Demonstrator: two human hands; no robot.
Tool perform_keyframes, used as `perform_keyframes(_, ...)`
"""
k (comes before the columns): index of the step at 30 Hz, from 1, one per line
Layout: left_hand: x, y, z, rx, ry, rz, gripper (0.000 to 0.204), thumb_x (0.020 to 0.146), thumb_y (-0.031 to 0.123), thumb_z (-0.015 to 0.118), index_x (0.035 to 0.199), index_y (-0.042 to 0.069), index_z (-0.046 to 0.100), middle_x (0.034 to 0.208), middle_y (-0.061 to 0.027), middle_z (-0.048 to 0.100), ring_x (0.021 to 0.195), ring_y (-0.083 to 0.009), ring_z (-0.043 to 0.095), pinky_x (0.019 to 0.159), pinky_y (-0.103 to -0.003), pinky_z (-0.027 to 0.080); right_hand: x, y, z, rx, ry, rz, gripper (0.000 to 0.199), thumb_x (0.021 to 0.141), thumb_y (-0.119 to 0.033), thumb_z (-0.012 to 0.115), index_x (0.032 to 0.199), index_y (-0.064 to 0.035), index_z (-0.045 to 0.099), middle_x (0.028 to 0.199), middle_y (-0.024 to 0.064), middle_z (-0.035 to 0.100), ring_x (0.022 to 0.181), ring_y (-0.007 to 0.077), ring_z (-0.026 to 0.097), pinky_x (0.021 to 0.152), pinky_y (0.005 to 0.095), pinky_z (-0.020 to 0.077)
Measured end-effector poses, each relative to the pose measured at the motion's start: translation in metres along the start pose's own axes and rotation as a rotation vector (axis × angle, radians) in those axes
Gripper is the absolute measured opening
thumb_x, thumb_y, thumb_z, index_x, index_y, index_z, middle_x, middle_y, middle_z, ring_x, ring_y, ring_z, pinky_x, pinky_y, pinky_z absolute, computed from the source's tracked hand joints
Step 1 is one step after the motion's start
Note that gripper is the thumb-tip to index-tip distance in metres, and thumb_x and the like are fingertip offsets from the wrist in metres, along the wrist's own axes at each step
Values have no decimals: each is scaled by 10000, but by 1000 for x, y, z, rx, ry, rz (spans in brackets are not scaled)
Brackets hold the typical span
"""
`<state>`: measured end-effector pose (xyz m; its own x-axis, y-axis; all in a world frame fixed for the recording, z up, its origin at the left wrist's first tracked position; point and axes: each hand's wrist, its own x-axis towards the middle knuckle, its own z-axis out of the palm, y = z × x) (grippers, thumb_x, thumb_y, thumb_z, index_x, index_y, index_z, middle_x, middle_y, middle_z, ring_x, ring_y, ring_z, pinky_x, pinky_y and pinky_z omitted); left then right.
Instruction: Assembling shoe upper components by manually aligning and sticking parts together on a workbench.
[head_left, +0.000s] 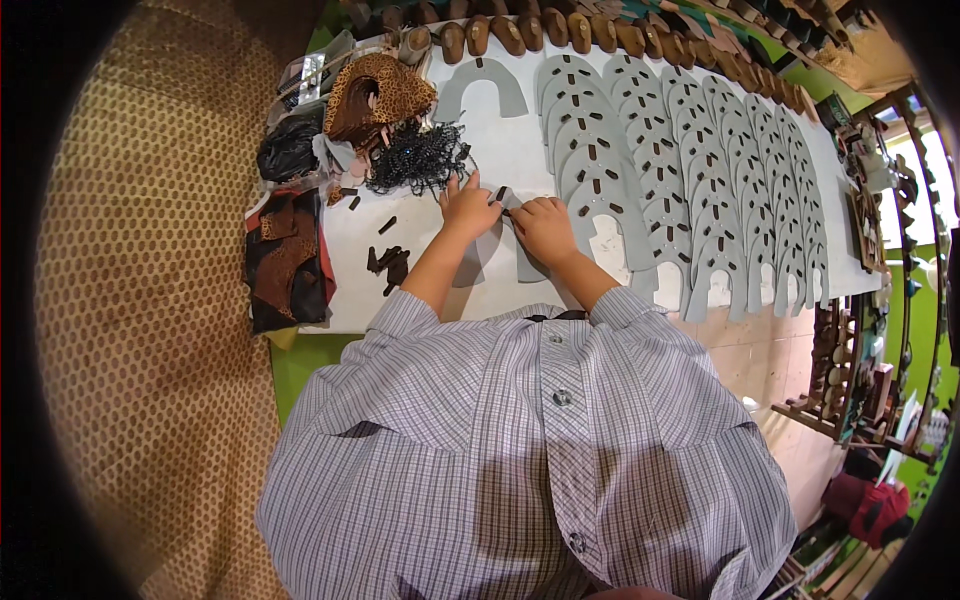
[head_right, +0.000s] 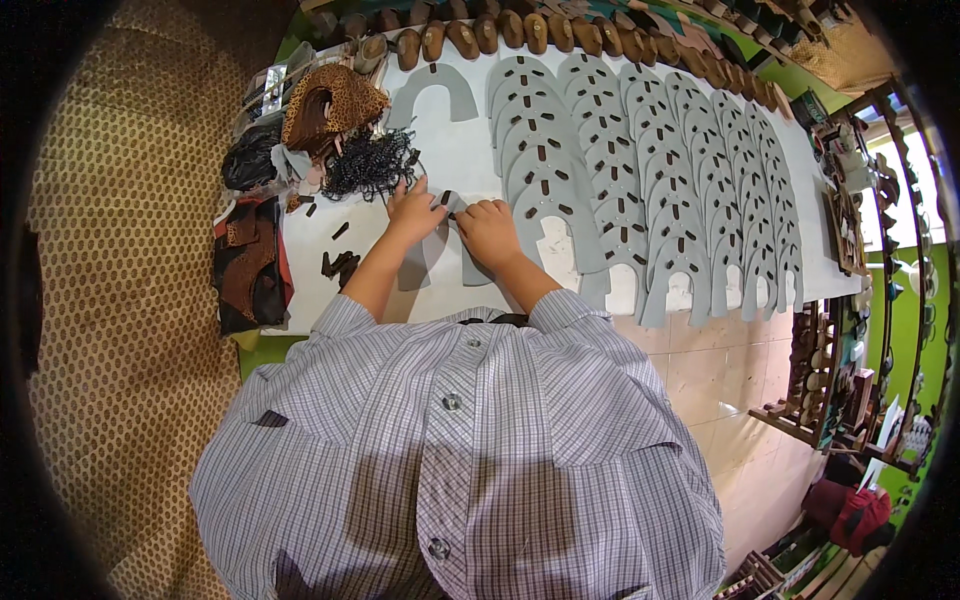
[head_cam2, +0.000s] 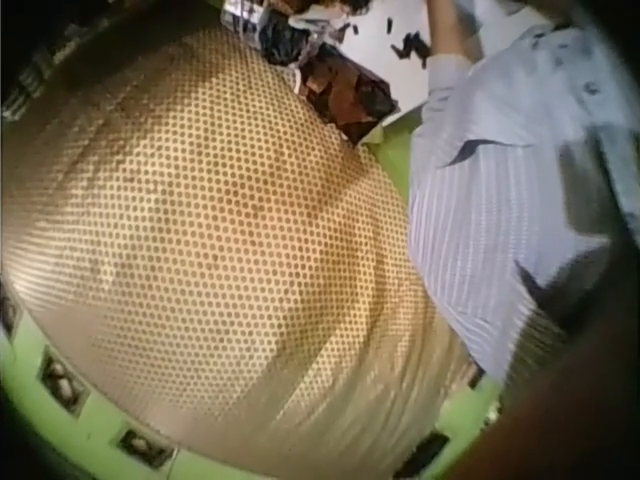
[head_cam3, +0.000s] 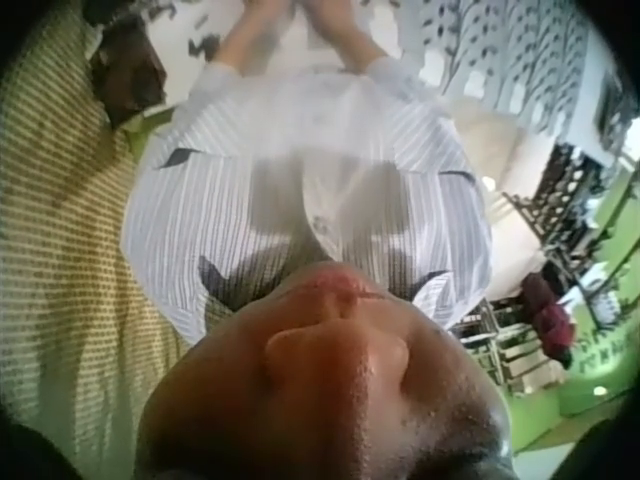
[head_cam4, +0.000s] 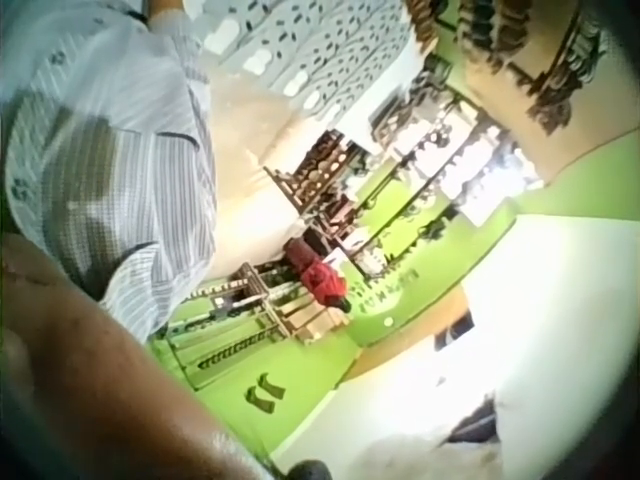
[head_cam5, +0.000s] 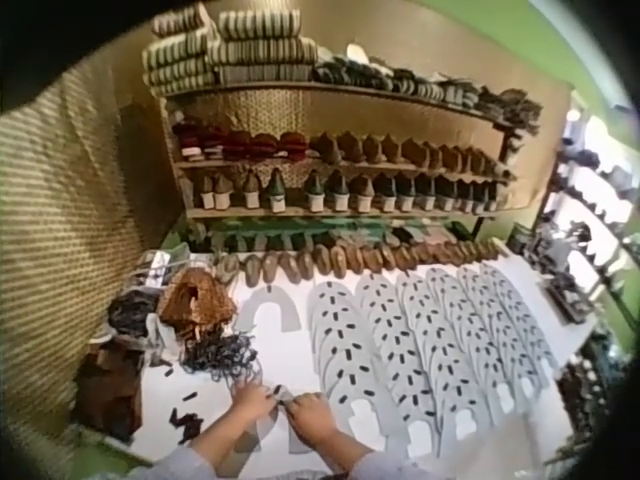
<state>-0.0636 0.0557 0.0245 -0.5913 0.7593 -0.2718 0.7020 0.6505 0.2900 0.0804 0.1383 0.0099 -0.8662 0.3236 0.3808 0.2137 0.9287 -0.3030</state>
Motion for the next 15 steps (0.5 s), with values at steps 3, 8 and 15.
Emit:
perform_keyframes(3,-8,3,-2,25,49,-1,332,788,380,574,948,117,697,1427,-97,329,1328,-385,185,1041,-583,147,2,0,2,-54,60,-101,109,753,-186,583,821,-131,649,760,5,574,808,192,549,793,369,390)
perform_keyframes(8,-18,3,-3,-11,82,17,317,780,362,591,924,103,703,1402,-95,368,1324,-379,190,1035,-576,152,4,0,2,-71,12,-157,80,727,-170,584,779,-121,619,756,4,566,796,190,544,788,360,392)
perform_keyframes(15,-19,-2,1,8,77,79,380,756,390,616,948,71,692,1403,-95,374,1314,-387,199,1025,-535,181,8,-4,6,-97,-16,-125,89,733,-177,581,756,-101,621,774,20,575,805,196,544,774,360,395)
